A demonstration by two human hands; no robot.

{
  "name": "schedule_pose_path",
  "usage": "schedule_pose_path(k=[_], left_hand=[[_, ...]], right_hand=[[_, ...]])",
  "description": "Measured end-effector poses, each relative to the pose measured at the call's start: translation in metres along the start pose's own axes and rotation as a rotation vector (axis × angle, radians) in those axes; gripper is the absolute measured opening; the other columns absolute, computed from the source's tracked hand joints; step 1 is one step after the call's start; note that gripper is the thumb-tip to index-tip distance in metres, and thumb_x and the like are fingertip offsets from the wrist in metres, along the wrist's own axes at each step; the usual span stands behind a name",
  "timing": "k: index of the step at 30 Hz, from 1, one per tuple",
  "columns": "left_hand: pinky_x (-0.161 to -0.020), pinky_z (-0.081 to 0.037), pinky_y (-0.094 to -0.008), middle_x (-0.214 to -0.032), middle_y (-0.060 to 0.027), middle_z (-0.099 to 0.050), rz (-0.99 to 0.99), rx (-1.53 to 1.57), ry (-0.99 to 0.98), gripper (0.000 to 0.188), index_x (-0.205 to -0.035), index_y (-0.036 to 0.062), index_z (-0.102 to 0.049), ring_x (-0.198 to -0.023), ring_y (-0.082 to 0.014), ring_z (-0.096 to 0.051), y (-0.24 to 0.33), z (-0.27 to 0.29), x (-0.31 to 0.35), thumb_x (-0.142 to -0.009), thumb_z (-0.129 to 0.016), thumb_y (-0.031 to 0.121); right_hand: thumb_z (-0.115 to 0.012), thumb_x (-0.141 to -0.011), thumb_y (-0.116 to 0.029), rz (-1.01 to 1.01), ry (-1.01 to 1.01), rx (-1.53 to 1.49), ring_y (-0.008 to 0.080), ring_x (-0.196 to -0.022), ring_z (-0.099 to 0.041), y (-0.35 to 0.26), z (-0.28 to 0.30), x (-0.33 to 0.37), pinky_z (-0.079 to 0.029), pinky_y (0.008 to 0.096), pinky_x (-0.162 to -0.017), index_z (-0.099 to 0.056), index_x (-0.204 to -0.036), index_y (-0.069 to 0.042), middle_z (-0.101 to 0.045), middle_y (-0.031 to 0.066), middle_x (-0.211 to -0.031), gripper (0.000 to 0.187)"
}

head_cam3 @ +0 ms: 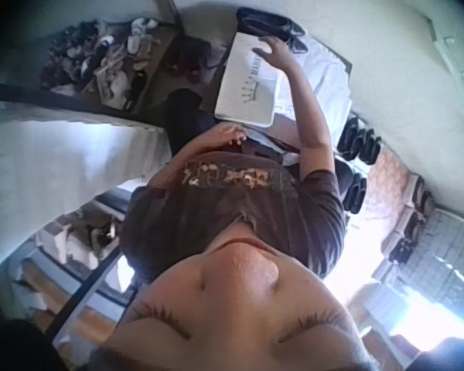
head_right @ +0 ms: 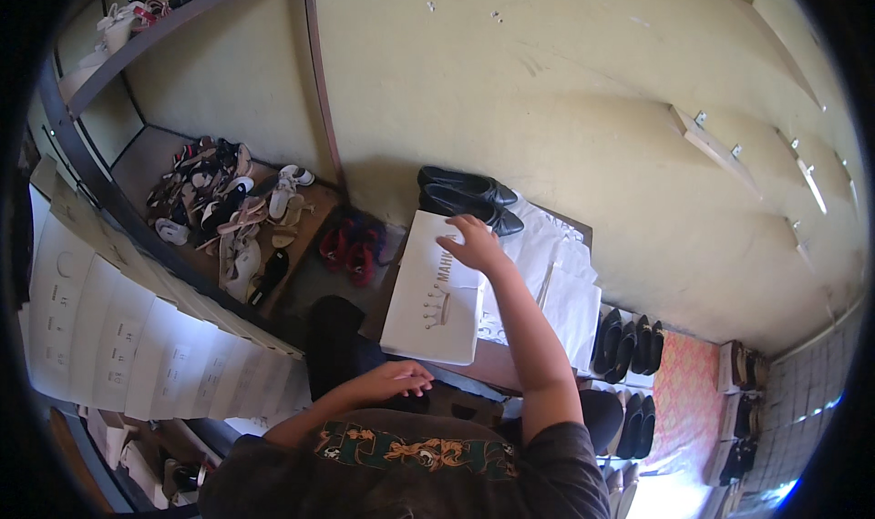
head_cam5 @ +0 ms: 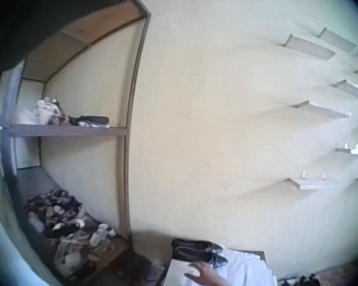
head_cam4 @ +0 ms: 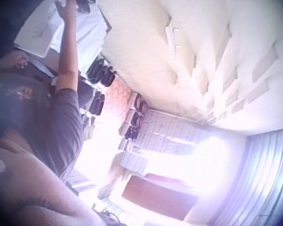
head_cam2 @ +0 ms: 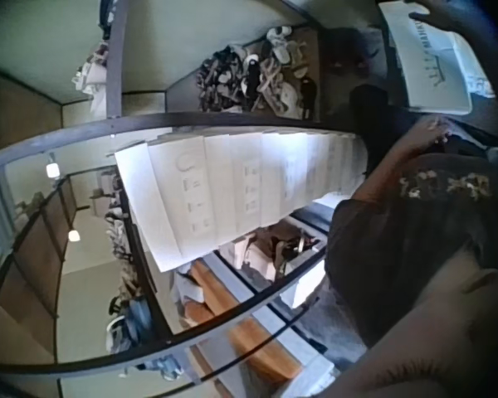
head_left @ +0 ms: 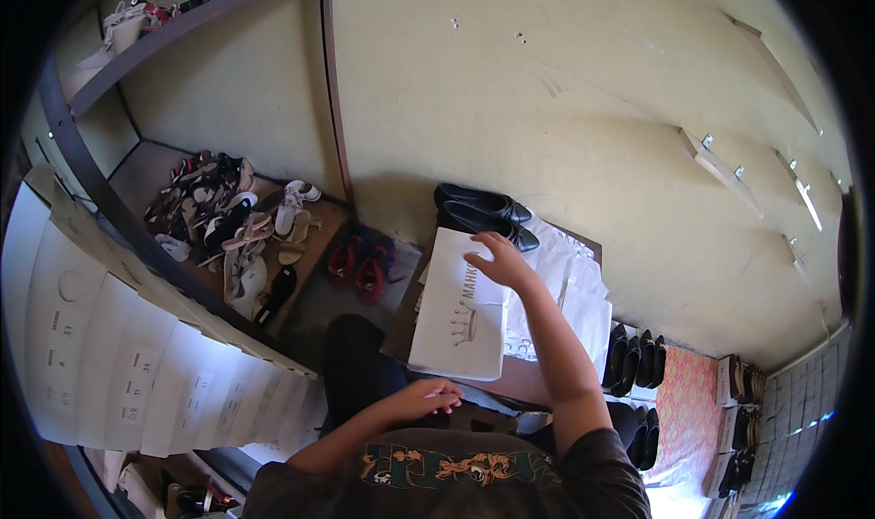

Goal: The person sits on the floor and packs pairs of shoes into white cardboard boxes. They place tissue paper into each box, insert a pair of shoes, fold the tissue over, and close the box. The process is repeated for multiple pairs, including beige and black shoes.

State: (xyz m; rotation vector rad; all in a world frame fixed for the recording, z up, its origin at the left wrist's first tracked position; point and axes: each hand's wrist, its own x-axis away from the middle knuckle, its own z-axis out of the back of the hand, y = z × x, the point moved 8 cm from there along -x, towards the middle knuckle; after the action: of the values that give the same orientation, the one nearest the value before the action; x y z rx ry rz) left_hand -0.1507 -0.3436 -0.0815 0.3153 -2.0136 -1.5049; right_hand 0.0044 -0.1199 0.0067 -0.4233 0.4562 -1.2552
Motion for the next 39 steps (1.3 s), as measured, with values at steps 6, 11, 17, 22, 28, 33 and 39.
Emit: schedule_pose_path(k=[6,11,17,22,28,33,39], left_hand=[[-0.08,-0.043,-0.0365,-0.104,-0.0104,-0.055,-0.538,-0.627,0.646,0.034,-0.108,0.0049,-0.053,-0.095,-0.0214,-0.054,0.085,0.04,0.033,-0.08,-0.062,0.023],[-0.087,-0.022,-0.0716,-0.135,-0.0183,-0.024,-0.281,-1.207,0.711,0.083,-0.128,0.0156,-0.037,-0.127,-0.0422,-0.018,0.092,0.018,0.006,-0.059,-0.077,0.037],[-0.089,-0.029,-0.0634,-0.138,-0.0247,-0.017,-0.272,-1.257,0.843,0.094,-0.132,0.0156,-0.034,-0.126,-0.0482,-0.018,0.091,0.008,-0.005,-0.053,-0.08,0.037],[-0.091,-0.034,-0.0545,-0.137,-0.0273,-0.019,-0.413,-1.305,0.958,0.094,-0.128,0.0099,-0.037,-0.123,-0.0496,-0.025,0.091,0.006,0.001,-0.05,-0.081,0.039],[-0.098,-0.031,-0.0449,-0.135,-0.0269,-0.022,-0.65,-0.868,0.99,0.087,-0.13,0.0008,-0.026,-0.123,-0.04,-0.031,0.095,0.014,0.014,-0.065,-0.074,0.034],[-0.101,-0.029,-0.0362,-0.134,-0.0149,-0.03,-0.614,-0.023,0.925,0.065,-0.134,-0.0013,-0.019,-0.122,-0.0255,-0.035,0.01,0.076,0.025,-0.085,-0.046,0.031],[-0.1,-0.032,-0.0451,-0.142,-0.0159,-0.02,-0.649,0.296,1.067,0.063,-0.141,0.0108,-0.003,-0.13,-0.0295,-0.027,0.014,0.108,0.063,-0.094,-0.031,0.042]], right_hand=[[-0.06,-0.084,-0.03,-0.234,0.019,-0.362,0.0276,-0.111,-0.051,0.045,0.004,0.116,-0.042,0.0344,-0.089,-0.047,-0.121,-0.001,-0.05,0.0187,-0.121,0.049],[-0.059,-0.086,-0.029,-0.44,0.006,-0.828,0.0229,-0.104,-0.054,0.083,-0.035,0.185,-0.042,0.0338,-0.087,-0.039,-0.129,-0.003,-0.055,0.0113,-0.115,0.054],[-0.063,-0.082,-0.03,-0.361,-0.4,-1.02,0.0243,-0.116,-0.044,0.036,-0.061,0.207,-0.041,0.0374,-0.091,-0.021,-0.139,-0.007,-0.035,0.0142,-0.134,0.075],[-0.067,-0.079,-0.026,-0.149,-0.443,-1.193,0.0259,-0.117,-0.044,0.019,-0.065,0.203,-0.041,0.0358,-0.093,-0.012,-0.14,-0.002,-0.028,0.0199,-0.137,0.085],[-0.067,-0.074,-0.048,-0.175,-0.428,-0.976,0.0345,-0.125,-0.033,0.024,-0.059,0.199,-0.03,0.0394,-0.101,-0.011,-0.139,0.001,-0.027,0.03,-0.136,0.099],[-0.058,-0.075,-0.059,-0.292,-0.38,-0.906,0.0366,-0.126,-0.032,0.026,-0.066,0.2,-0.028,0.0392,-0.102,-0.016,-0.139,0.001,-0.032,0.0311,-0.133,0.097],[-0.061,-0.081,-0.04,-0.361,-0.261,-0.851,0.0345,-0.117,-0.044,0.029,-0.078,0.2,-0.038,0.0358,-0.094,-0.024,-0.137,-0.002,-0.044,0.029,-0.124,0.077]])
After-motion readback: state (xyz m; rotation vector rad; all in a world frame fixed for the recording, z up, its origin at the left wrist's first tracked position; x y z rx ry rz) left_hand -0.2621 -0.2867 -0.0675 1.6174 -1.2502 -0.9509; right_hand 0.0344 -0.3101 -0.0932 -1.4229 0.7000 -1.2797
